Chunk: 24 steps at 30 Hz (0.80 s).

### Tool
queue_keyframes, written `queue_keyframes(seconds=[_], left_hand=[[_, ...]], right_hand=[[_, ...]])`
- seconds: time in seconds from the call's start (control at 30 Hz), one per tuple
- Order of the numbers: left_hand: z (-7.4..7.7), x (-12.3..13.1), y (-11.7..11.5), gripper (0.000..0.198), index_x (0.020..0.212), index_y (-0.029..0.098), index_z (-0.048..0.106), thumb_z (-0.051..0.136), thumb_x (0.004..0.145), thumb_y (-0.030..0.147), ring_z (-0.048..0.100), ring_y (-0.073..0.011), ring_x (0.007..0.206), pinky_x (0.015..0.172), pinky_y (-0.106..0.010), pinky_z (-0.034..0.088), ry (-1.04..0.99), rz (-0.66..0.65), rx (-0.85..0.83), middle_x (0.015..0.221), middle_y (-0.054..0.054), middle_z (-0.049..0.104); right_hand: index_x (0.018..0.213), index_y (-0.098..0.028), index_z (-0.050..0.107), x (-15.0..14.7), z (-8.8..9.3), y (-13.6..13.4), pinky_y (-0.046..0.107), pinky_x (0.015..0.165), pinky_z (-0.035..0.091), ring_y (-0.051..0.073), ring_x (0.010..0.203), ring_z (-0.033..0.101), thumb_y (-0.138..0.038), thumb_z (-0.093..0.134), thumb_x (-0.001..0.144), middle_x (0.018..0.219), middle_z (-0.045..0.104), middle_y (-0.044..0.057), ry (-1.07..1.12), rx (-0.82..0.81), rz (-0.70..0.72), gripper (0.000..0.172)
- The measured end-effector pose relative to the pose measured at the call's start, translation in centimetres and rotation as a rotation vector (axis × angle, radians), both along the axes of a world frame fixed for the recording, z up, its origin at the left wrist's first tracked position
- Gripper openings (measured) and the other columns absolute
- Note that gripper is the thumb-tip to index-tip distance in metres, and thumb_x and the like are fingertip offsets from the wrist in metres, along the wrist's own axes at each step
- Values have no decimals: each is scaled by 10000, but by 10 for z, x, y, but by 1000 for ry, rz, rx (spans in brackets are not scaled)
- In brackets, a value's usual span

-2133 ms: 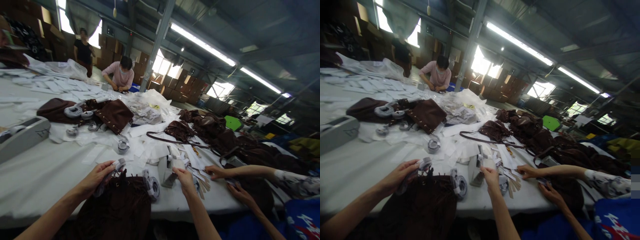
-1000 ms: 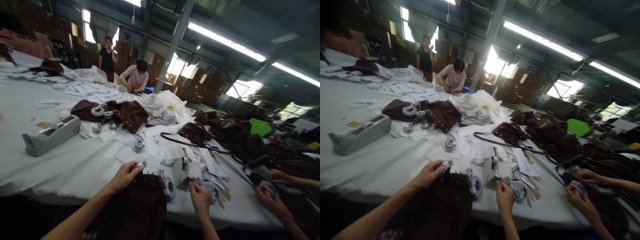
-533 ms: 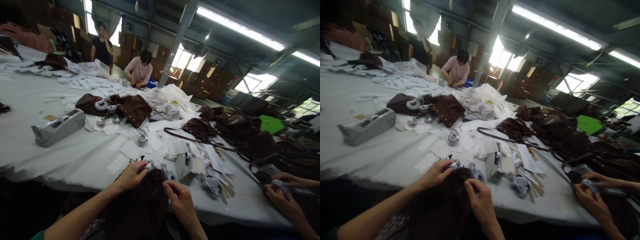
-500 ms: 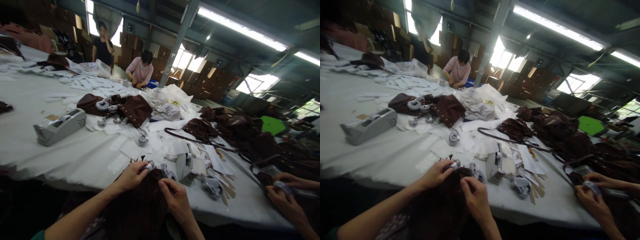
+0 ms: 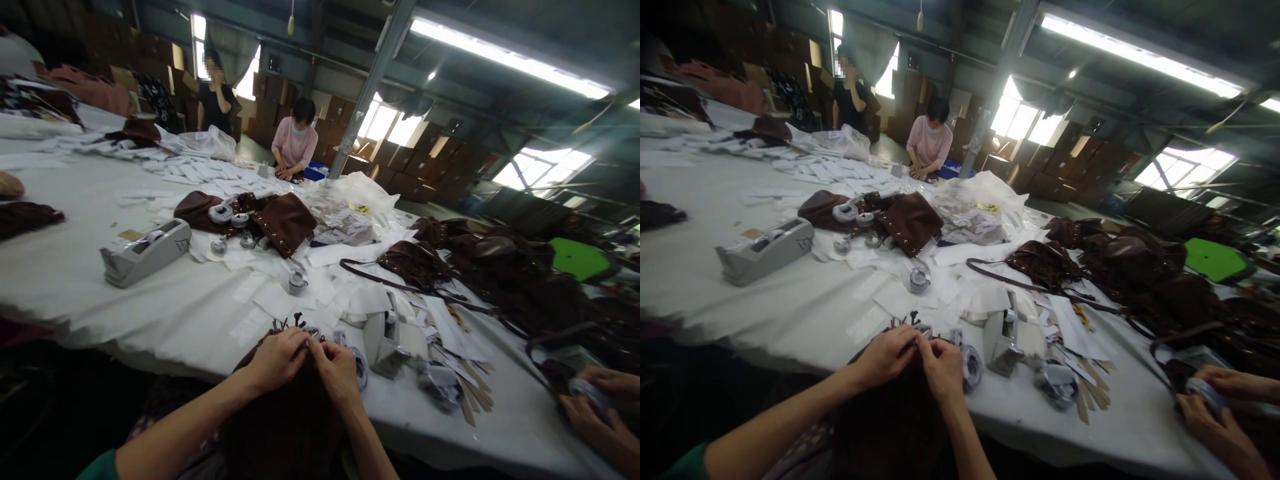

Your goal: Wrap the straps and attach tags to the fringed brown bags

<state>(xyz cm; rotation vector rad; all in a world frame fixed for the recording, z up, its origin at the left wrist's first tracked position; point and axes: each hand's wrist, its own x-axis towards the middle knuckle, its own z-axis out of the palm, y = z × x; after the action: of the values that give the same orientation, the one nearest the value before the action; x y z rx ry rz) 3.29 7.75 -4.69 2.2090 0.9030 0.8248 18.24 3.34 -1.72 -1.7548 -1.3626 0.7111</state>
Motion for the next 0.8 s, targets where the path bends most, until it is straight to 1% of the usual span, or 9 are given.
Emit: queue_keyframes(seconds=[0.1,0.2,0.3,0.37,0.47,0.6,0.7,0.8], left_hand=[[-5,0,-1,206,1030,205,586,463,867,226,590,-215,908,801,-328,480,42,33,30,994,-82,613],[-10,1,-2,203,1032,205,580,473,862,230,588,-214,907,798,-321,478,52,68,35,990,-82,612],[-11,1,0,201,1024,209,581,476,853,222,590,-208,906,803,-315,473,32,72,11,976,-71,620],[-7,0,3,191,1004,202,585,474,850,221,595,-205,893,799,-313,468,4,68,-23,969,-70,626],[1,-3,9,177,972,186,595,493,831,215,602,-202,863,782,-307,460,-72,84,-77,945,-71,640],[11,-10,16,191,961,179,621,530,795,202,609,-196,836,771,-296,450,-194,128,-141,912,-62,669],[17,-14,19,174,922,178,648,545,786,212,604,-186,785,732,-278,443,-254,139,-195,863,-49,681],[21,-16,19,178,900,168,666,553,778,233,584,-169,711,669,-254,428,-283,148,-244,805,-34,679]], right_hand=[[417,-192,540,1,-10,7,235,365,247,110,377,394,-607,621,714,383,465,-12,64,-96,-22,517],[431,-199,505,3,-21,12,231,319,194,80,300,306,-617,641,685,340,399,-41,265,-238,-22,508],[452,-198,475,2,-27,12,211,305,178,55,287,271,-586,692,649,345,372,-66,412,-266,-53,487],[462,-193,462,-2,-25,11,196,311,193,46,305,284,-562,726,624,367,378,-71,493,-233,-88,482],[524,-171,511,-11,-18,12,179,332,230,37,341,308,-518,770,595,419,413,-73,681,-171,-129,438],[596,-141,562,-21,-9,17,163,369,269,25,381,340,-398,826,567,484,459,-70,929,-174,-72,370],[658,-118,611,-23,-6,19,162,397,316,28,408,384,-322,840,555,523,503,-55,1024,-200,-41,324],[738,-127,610,-22,-4,20,159,409,341,29,412,397,-274,842,553,540,519,-57,1085,-190,-57,331]])
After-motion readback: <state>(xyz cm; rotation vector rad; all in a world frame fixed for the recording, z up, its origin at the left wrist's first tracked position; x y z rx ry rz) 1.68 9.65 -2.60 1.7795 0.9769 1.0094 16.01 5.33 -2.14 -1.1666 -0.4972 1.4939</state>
